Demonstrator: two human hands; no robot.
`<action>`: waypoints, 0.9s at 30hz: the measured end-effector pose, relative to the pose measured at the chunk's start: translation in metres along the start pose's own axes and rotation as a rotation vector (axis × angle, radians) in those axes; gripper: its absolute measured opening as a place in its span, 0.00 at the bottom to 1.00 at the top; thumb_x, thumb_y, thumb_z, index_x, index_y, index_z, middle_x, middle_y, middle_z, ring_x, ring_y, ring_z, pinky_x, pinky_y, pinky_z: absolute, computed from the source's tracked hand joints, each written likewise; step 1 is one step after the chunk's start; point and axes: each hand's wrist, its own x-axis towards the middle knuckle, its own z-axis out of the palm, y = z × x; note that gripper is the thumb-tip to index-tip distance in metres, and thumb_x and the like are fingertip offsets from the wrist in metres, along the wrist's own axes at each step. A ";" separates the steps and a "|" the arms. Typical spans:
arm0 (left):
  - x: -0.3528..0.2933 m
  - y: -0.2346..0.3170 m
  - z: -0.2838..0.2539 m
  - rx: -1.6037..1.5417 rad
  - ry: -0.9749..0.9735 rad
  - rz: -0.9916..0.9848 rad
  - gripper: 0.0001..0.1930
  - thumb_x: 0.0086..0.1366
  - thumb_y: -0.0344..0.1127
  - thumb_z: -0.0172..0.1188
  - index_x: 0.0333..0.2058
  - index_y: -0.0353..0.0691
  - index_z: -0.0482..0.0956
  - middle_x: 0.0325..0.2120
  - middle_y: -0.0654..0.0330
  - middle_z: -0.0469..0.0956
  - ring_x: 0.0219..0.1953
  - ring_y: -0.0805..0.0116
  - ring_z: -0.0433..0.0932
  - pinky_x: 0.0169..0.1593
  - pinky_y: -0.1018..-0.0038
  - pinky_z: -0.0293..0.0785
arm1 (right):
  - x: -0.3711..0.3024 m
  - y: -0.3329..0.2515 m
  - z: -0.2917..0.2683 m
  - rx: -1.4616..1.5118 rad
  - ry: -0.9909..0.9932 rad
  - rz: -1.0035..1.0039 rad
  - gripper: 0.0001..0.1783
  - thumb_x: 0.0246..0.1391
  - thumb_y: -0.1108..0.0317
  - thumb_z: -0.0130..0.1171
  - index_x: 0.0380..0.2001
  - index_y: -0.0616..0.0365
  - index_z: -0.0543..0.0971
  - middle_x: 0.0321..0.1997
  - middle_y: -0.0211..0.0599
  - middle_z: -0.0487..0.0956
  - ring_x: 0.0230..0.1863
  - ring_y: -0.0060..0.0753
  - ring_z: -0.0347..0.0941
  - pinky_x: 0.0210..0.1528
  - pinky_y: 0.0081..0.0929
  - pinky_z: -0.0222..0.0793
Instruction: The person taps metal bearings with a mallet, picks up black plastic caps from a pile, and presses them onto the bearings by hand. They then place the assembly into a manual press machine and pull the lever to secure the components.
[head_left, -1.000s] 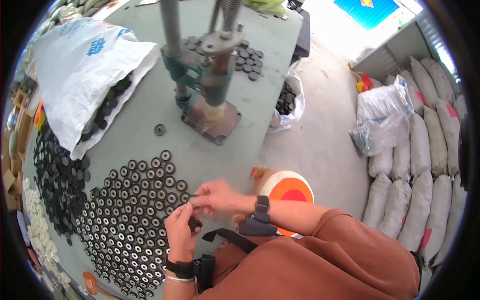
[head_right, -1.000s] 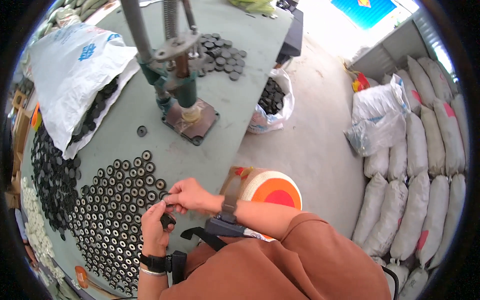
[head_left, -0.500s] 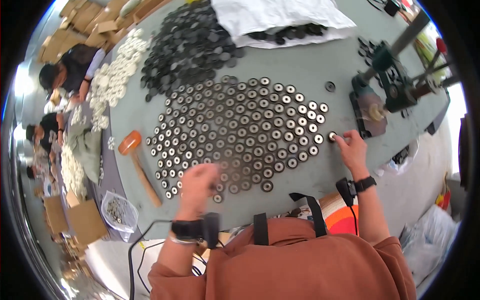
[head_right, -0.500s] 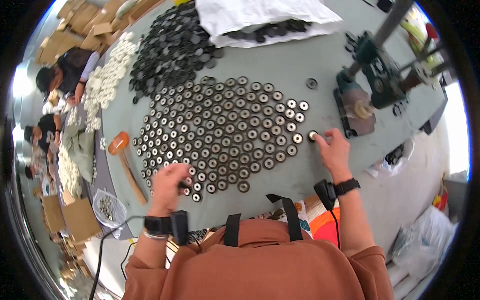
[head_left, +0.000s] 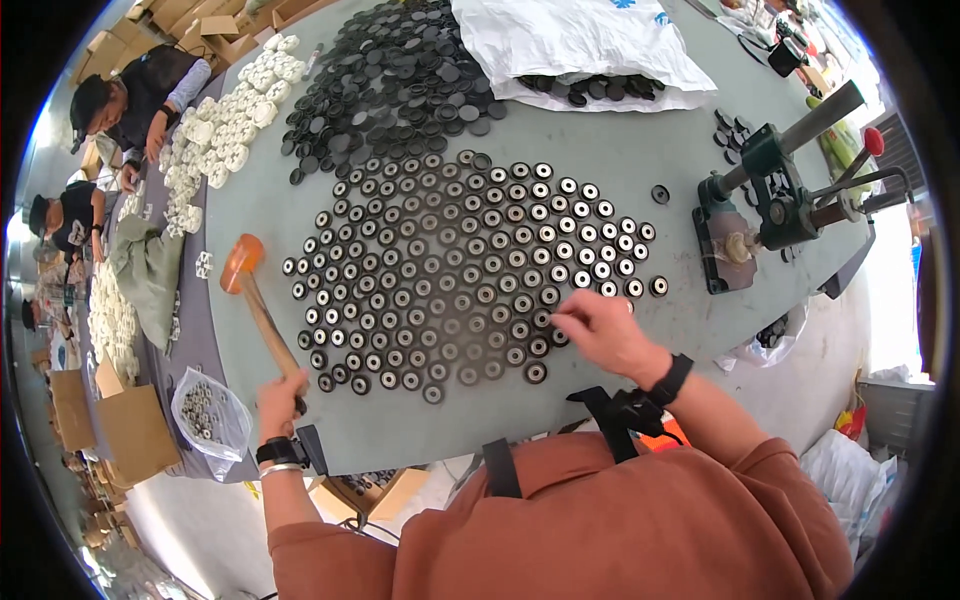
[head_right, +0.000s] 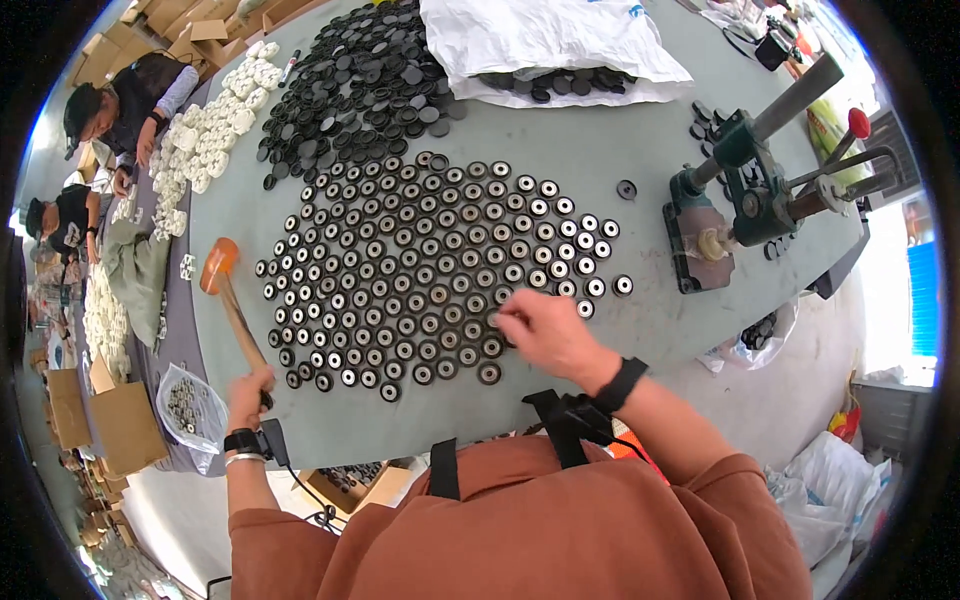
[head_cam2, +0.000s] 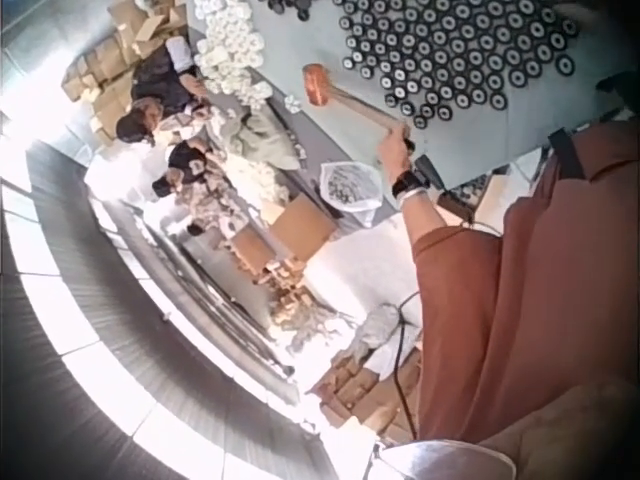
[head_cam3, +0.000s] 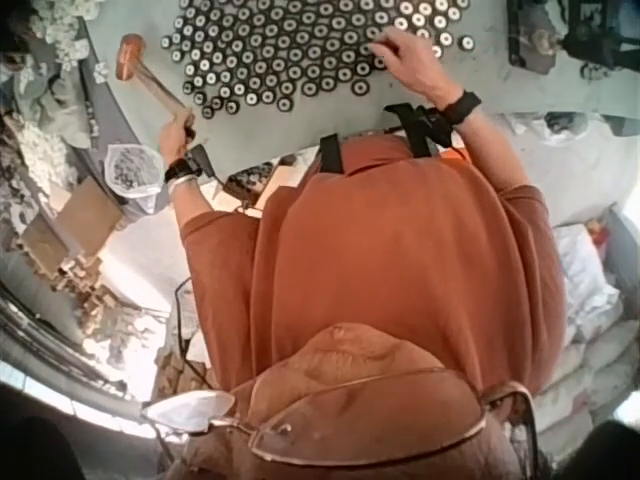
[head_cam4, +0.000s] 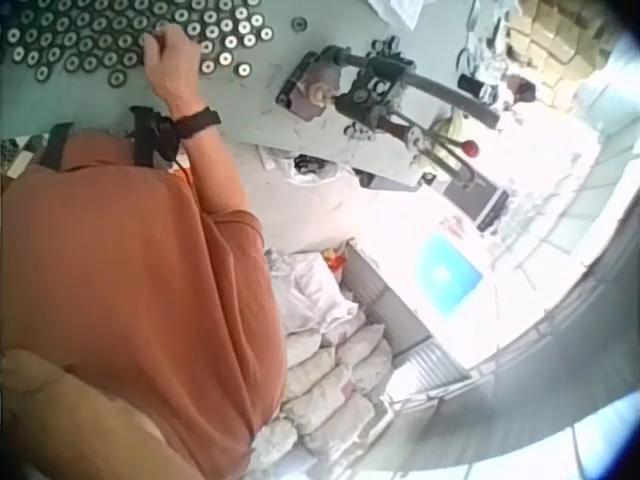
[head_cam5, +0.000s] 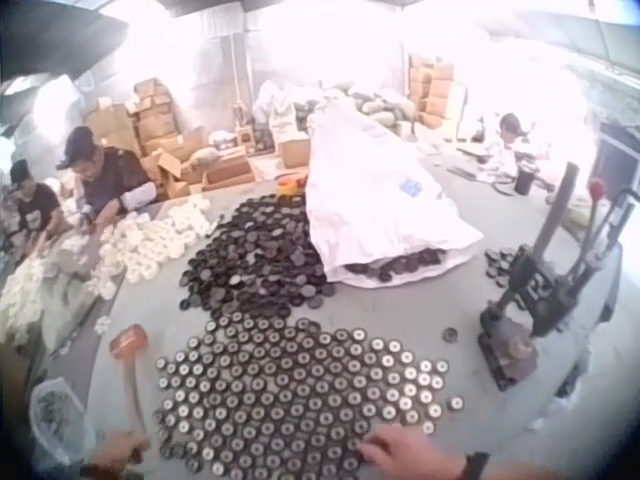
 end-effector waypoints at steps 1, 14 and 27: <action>-0.010 0.013 -0.009 -0.335 -0.041 0.019 0.20 0.51 0.49 0.60 0.24 0.33 0.76 0.19 0.57 0.74 0.20 0.70 0.73 0.16 0.76 0.62 | 0.006 -0.005 0.012 0.048 -0.069 -0.020 0.10 0.48 0.64 0.59 0.26 0.61 0.75 0.18 0.38 0.75 0.19 0.29 0.71 0.24 0.25 0.67; -0.183 0.090 0.063 -0.296 -0.245 0.620 0.09 0.39 0.29 0.64 0.22 0.34 0.74 0.17 0.64 0.70 0.20 0.77 0.67 0.25 0.78 0.62 | 0.053 -0.135 0.083 1.158 -0.208 0.010 0.30 0.54 0.52 0.53 0.50 0.61 0.59 0.27 0.30 0.69 0.26 0.17 0.65 0.24 0.17 0.64; -0.161 0.146 0.109 -0.681 -0.622 0.379 0.07 0.59 0.31 0.54 0.28 0.33 0.74 0.14 0.62 0.71 0.15 0.77 0.69 0.14 0.85 0.56 | -0.116 0.025 -0.115 0.015 0.291 0.413 0.30 0.55 0.66 0.50 0.61 0.49 0.57 0.38 0.47 0.75 0.32 0.30 0.73 0.38 0.25 0.69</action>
